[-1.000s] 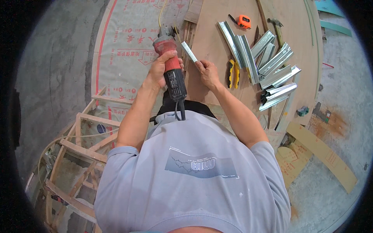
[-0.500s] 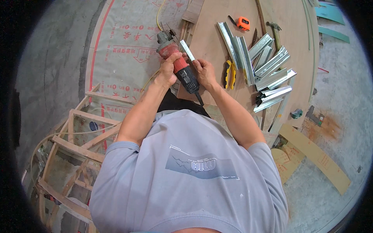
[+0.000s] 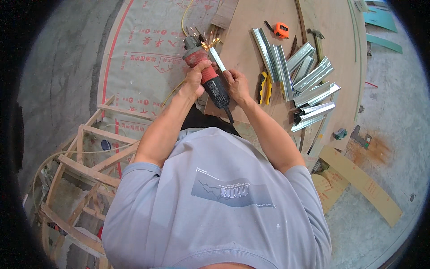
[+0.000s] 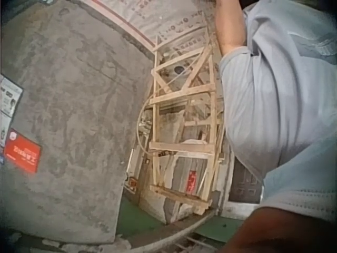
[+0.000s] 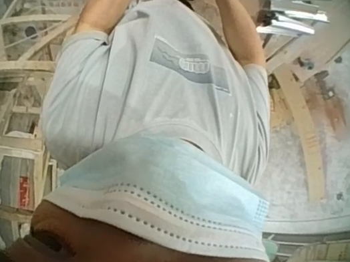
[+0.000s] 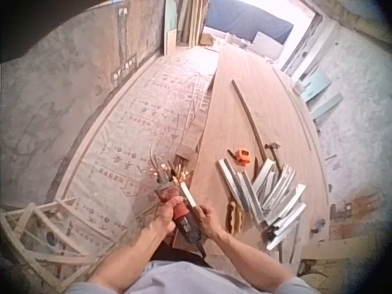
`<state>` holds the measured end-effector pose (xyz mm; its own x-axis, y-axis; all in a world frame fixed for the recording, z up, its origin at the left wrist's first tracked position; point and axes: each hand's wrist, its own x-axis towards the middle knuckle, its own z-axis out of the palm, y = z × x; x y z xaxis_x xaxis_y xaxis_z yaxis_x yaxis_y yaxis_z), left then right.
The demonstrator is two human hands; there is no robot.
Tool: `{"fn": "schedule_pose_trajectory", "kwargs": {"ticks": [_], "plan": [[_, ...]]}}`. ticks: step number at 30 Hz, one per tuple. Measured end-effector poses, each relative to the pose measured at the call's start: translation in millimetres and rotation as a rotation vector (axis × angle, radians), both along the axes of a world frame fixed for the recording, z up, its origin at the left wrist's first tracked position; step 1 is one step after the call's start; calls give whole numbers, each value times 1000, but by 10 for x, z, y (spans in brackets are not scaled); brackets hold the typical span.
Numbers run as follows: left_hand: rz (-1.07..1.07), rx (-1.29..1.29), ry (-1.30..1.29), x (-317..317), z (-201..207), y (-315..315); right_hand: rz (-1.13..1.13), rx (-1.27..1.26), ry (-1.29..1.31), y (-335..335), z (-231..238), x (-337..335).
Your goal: Cutting metal studs to size using an electric angle grinder on a workbench.
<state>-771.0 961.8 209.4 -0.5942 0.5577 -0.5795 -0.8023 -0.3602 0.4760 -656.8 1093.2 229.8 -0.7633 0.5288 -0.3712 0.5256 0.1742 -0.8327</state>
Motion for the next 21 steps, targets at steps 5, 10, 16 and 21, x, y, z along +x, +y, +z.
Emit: {"fn": "schedule_pose_trajectory", "kwargs": {"ticks": [5, 10, 16, 21], "plan": [[11, 10, 20, -4, 76, 8, -12, -30, 8, 9, -19, 6], [-4, -52, 32, -3, 213, 3, -23, -13, 1, 1, -63, 11], [18, -4, 4, 54, 221, -6, -60, -181, 51, 5, -70, 0], [23, -21, 7, 115, 162, 4, -208, -363, 222, -95, -102, -40]]}}
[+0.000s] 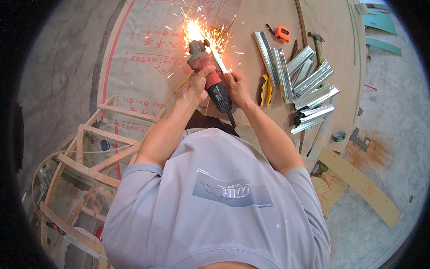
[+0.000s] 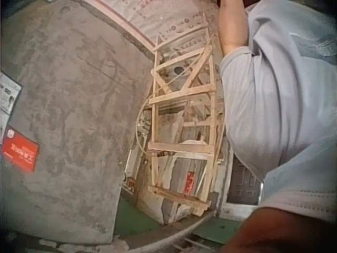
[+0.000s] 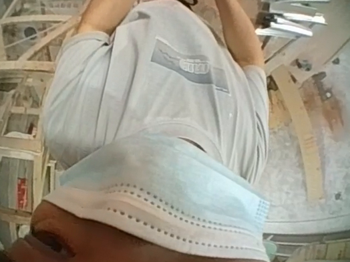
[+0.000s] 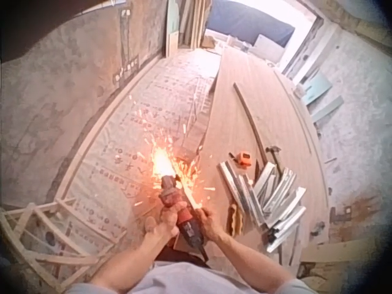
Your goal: Cutting metal studs to size using an electric angle grinder on a workbench.
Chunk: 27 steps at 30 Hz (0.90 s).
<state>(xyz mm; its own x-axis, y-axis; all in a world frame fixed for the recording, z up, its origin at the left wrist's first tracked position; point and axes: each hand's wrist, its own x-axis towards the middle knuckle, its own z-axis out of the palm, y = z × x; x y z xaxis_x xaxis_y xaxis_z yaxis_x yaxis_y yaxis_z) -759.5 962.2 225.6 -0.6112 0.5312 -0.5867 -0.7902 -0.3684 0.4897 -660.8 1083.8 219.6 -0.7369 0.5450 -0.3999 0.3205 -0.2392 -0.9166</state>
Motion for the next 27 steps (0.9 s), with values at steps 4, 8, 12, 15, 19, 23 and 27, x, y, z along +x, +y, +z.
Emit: {"fn": "schedule_pose_trajectory", "kwargs": {"ticks": [4, 8, 12, 15, 19, 23, 27], "plan": [[-15, -7, -7, 7, 15, -31, 156, 193, -113, 79, 40, 30], [-10, 24, -9, 21, 56, -1, 143, 249, -144, 133, -109, 62], [-6, 12, -40, 34, -20, -23, 84, 35, -46, 56, -86, 29], [-2, 24, -41, 33, -23, 12, 197, 317, -86, 161, -122, 76], [-19, 64, -123, 22, 65, -8, 138, 200, -137, 89, -5, 33], [-33, 104, -50, 15, 316, -96, 174, 379, -215, 61, 220, 30], [-106, 138, -84, -93, 291, -187, 318, 1173, -42, 190, 249, 154]]}}
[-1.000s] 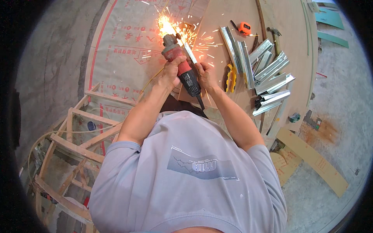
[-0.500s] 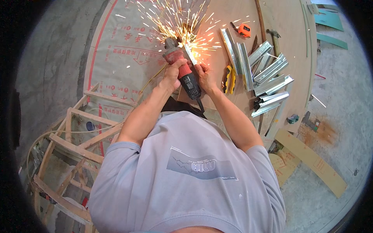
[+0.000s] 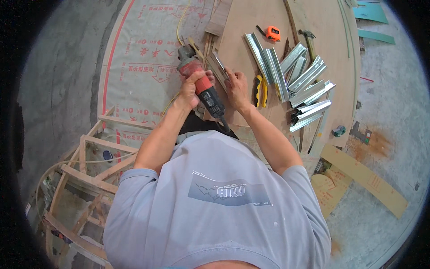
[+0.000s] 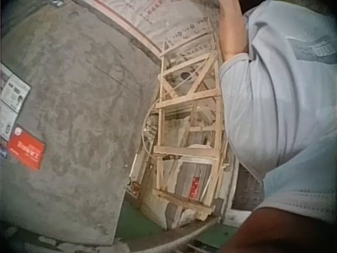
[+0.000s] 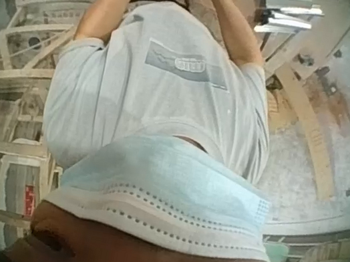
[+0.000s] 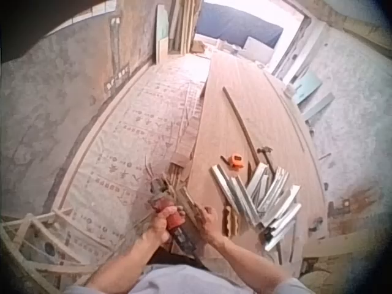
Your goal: Cutting metal studs to size using an electric angle grinder on a workbench.
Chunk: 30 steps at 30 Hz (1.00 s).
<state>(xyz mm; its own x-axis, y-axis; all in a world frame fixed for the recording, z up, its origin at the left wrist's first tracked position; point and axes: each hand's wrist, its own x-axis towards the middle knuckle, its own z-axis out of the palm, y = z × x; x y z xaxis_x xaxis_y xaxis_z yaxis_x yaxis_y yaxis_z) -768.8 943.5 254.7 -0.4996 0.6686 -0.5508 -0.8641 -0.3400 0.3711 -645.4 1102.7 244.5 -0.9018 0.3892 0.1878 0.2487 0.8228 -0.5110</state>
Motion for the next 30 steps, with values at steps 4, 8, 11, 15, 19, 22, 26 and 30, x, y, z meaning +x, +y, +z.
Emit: {"fn": "schedule_pose_trajectory", "kwargs": {"ticks": [4, 8, 11, 15, 19, 22, 26, 30], "plan": [[-55, 8, -67, -78, -107, -87, -11, 115, -319, -87, 149, 16], [-56, 28, -20, -90, -244, -64, 16, -72, -412, -143, 213, 66], [-78, 76, 18, -98, -237, -84, 47, -387, -456, -207, 227, 71], [-52, 46, 9, -84, -233, -65, 28, -310, -497, -212, 321, 15], [-40, 62, 7, -90, -329, -72, -2, -323, -467, -236, 323, 10], [-38, 49, 20, -102, -327, -59, 2, -306, -440, -233, 239, 19], [-45, 19, 62, -113, -321, -44, -5, -338, -433, -236, 268, 24], [-52, 19, 60, -122, -339, -51, -17, -334, -446, -243, 278, 25]]}}
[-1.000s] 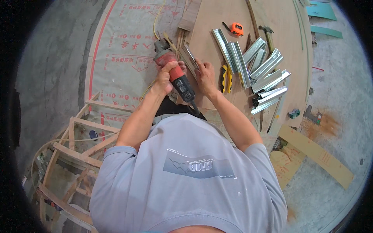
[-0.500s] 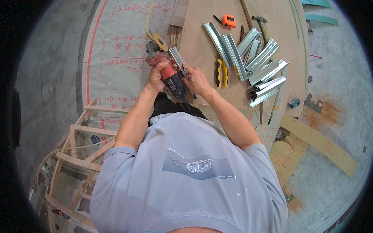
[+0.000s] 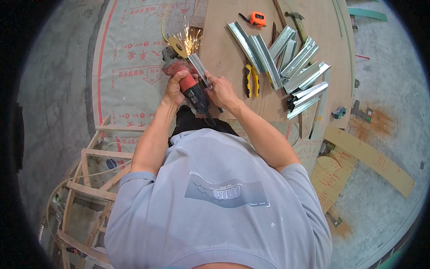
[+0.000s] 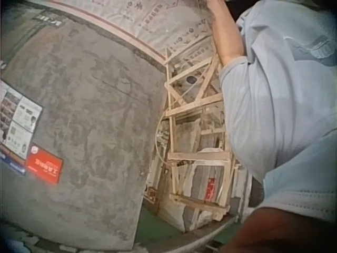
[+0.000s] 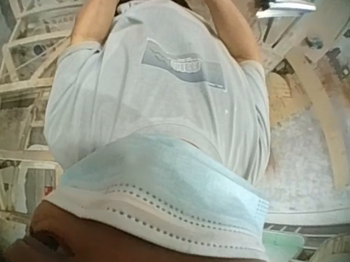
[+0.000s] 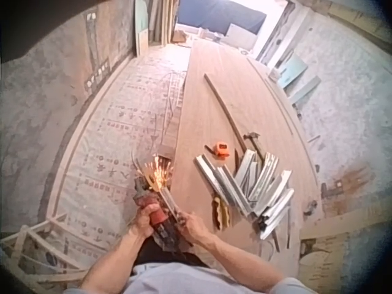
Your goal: Cutting metal studs to size using an electric angle grinder on a workbench.
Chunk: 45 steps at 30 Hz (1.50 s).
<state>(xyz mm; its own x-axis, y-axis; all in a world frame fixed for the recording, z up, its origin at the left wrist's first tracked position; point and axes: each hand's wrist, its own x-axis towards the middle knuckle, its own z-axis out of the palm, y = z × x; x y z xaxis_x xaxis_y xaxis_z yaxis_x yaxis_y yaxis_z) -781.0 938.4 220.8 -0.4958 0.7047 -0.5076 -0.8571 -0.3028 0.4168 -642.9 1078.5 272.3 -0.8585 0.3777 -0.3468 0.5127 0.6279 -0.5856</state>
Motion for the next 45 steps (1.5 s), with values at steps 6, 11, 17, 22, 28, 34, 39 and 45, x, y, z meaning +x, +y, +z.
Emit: {"fn": "schedule_pose_trajectory", "kwargs": {"ticks": [6, 11, 17, 22, 28, 34, 39, 45], "plan": [[-55, 31, 17, -7, -27, -9, -10, 5, -74, -13, 104, -41], [-54, 26, -30, -7, 4, -5, -36, -3, -110, -15, 121, -44], [-91, 38, -41, -23, -4, -14, -7, -20, 18, -7, 11, -5], [-97, 87, -25, 13, -114, -27, -16, -6, -61, -14, 104, -39], [-91, 36, -8, 35, -59, -15, -27, -12, -103, -7, 68, -36], [-78, 13, -23, 70, -23, 1, -14, 5, -73, 12, 32, -29], [-93, 24, -50, 86, -17, -22, -39, -9, -84, 14, 22, -52], [-26, 12, 20, 105, 59, -41, -15, -36, -55, 12, 35, -69]]}}
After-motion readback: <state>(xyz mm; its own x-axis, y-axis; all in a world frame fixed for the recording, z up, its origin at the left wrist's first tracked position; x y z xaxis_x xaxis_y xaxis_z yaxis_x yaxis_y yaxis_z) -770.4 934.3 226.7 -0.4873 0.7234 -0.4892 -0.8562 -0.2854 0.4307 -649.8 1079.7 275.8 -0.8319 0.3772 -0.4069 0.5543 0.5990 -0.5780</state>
